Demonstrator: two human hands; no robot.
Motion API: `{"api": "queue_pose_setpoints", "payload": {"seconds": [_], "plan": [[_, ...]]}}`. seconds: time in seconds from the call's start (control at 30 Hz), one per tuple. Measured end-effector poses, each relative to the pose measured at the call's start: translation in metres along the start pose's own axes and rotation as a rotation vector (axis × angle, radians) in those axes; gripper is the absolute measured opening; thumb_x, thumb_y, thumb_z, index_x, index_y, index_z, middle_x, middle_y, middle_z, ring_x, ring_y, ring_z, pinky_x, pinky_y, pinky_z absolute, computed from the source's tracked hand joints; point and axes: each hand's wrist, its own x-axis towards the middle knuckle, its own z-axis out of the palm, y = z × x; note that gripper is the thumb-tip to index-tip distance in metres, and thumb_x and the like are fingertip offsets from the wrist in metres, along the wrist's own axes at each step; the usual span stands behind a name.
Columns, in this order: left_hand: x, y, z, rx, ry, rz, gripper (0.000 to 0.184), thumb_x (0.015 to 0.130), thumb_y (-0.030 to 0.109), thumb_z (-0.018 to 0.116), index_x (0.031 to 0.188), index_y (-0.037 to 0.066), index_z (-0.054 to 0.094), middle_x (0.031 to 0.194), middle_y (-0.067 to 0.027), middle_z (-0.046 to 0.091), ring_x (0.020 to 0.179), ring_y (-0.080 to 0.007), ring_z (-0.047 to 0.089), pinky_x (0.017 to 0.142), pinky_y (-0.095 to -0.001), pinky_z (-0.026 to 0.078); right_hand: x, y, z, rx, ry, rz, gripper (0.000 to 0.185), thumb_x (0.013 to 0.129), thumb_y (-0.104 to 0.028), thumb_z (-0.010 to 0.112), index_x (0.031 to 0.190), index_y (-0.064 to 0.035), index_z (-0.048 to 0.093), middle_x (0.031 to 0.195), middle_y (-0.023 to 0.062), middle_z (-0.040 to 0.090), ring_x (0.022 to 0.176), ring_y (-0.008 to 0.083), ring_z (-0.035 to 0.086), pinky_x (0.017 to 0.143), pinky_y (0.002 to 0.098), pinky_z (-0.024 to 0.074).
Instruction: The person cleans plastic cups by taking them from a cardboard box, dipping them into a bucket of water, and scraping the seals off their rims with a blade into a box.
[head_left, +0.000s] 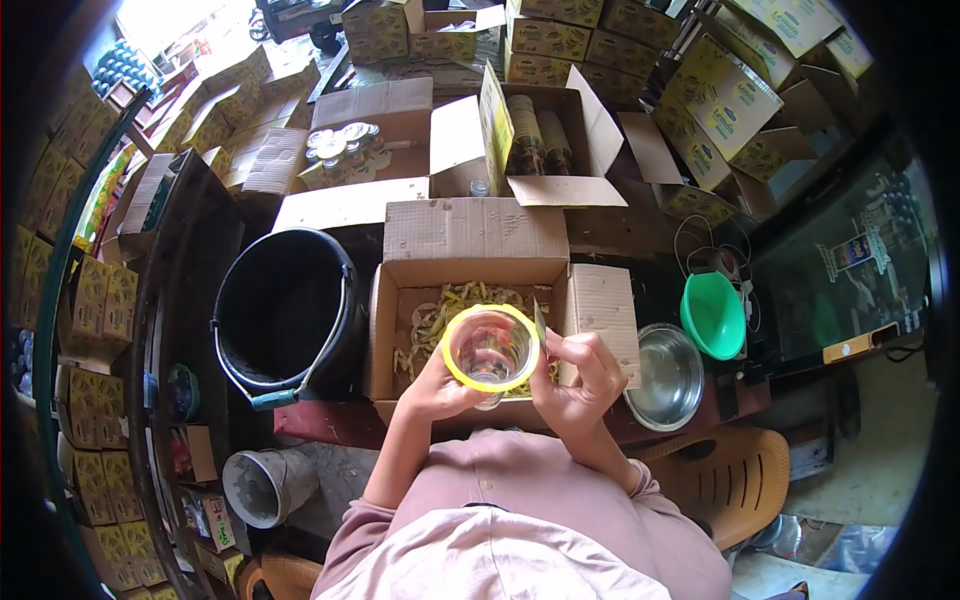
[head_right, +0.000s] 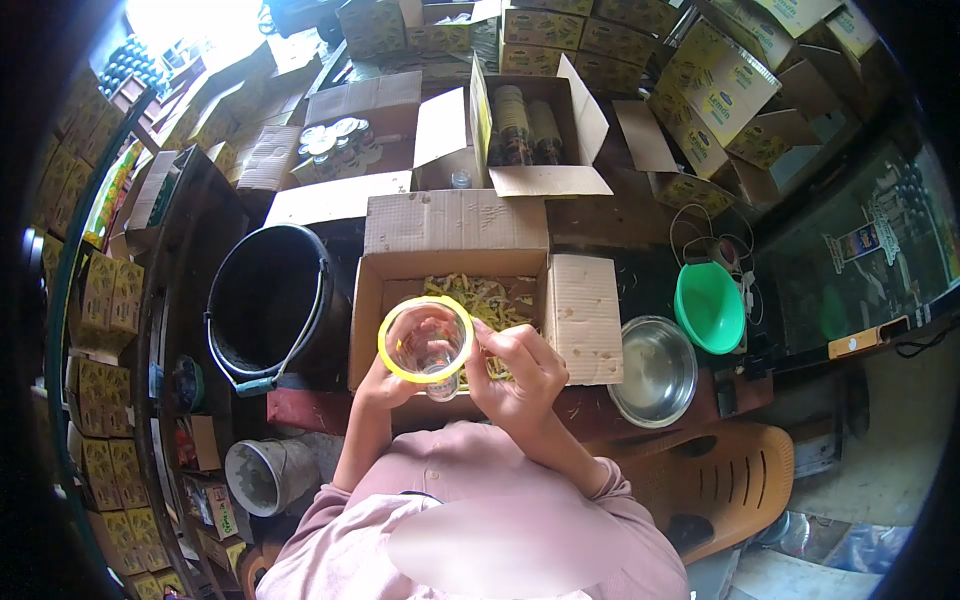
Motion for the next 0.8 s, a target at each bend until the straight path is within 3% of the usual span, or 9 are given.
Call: {"api": "queue_pose_setpoints", "payload": {"seconds": [0.07, 0.17, 0.37, 0.57, 0.67, 0.8], "plan": [[-0.001, 0.002, 0.001, 0.054, -0.029, 0.009, 0.064, 0.065, 0.017, 0.068, 0.120, 0.003, 0.039, 0.116, -0.0083, 0.043, 0.102, -0.0170, 0.046, 0.083, -0.0317, 0.044, 0.002, 0.001, -0.001, 0.015, -0.014, 0.016, 0.019, 0.064, 0.005, 0.067, 0.080, -0.0033, 0.062, 0.061, 0.0065, 0.056, 0.051, 0.0136, 0.055, 0.046, 0.0227, 0.0436], [0.000, 0.003, 0.002, -0.106, -0.022, 0.055, 0.063, 0.068, 0.023, 0.066, 0.120, 0.003, 0.038, 0.116, -0.0090, 0.043, 0.103, -0.0175, 0.046, 0.083, -0.0323, 0.044, 0.002, 0.005, 0.000, 0.175, 0.008, 0.086, 0.017, 0.064, 0.006, 0.067, 0.078, -0.0023, 0.062, 0.062, 0.0066, 0.056, 0.051, 0.0128, 0.055, 0.046, 0.0226, 0.0438], [0.002, -0.007, 0.003, -0.392, -0.034, 0.105, 0.066, 0.074, 0.029, 0.064, 0.126, 0.004, 0.031, 0.116, -0.0126, 0.043, 0.106, -0.0218, 0.046, 0.086, -0.0359, 0.043, 0.000, -0.002, -0.001, 0.137, -0.005, 0.078, 0.020, 0.064, 0.007, 0.067, 0.079, -0.0004, 0.058, 0.065, 0.0051, 0.053, 0.055, 0.0103, 0.052, 0.047, 0.0204, 0.0389], [0.004, -0.003, 0.005, -0.307, 0.017, 0.037, 0.068, 0.075, 0.023, 0.061, 0.129, 0.004, 0.026, 0.118, -0.0137, 0.042, 0.109, -0.0233, 0.044, 0.093, -0.0359, 0.036, 0.003, -0.001, 0.001, 0.032, 0.006, 0.026, 0.018, 0.063, 0.005, 0.068, 0.077, -0.0011, 0.059, 0.063, 0.0052, 0.054, 0.051, 0.0100, 0.052, 0.042, 0.0211, 0.0355], [0.004, -0.001, 0.009, -0.266, 0.025, 0.064, 0.068, 0.075, 0.019, 0.062, 0.129, 0.004, 0.024, 0.118, -0.0135, 0.042, 0.110, -0.0227, 0.043, 0.094, -0.0361, 0.035, 0.005, -0.004, 0.000, 0.001, 0.000, 0.035, 0.017, 0.064, 0.006, 0.067, 0.079, -0.0016, 0.062, 0.062, 0.0068, 0.056, 0.052, 0.0135, 0.057, 0.046, 0.0225, 0.0447], [0.005, -0.001, 0.011, -0.202, 0.048, 0.070, 0.067, 0.075, 0.012, 0.061, 0.129, 0.005, 0.023, 0.117, -0.0134, 0.041, 0.110, -0.0222, 0.043, 0.094, -0.0358, 0.036, 0.003, -0.003, 0.000, -0.013, 0.059, 0.025, 0.017, 0.064, 0.005, 0.068, 0.077, -0.0013, 0.060, 0.063, 0.0058, 0.055, 0.051, 0.0114, 0.052, 0.043, 0.0225, 0.0369]]}}
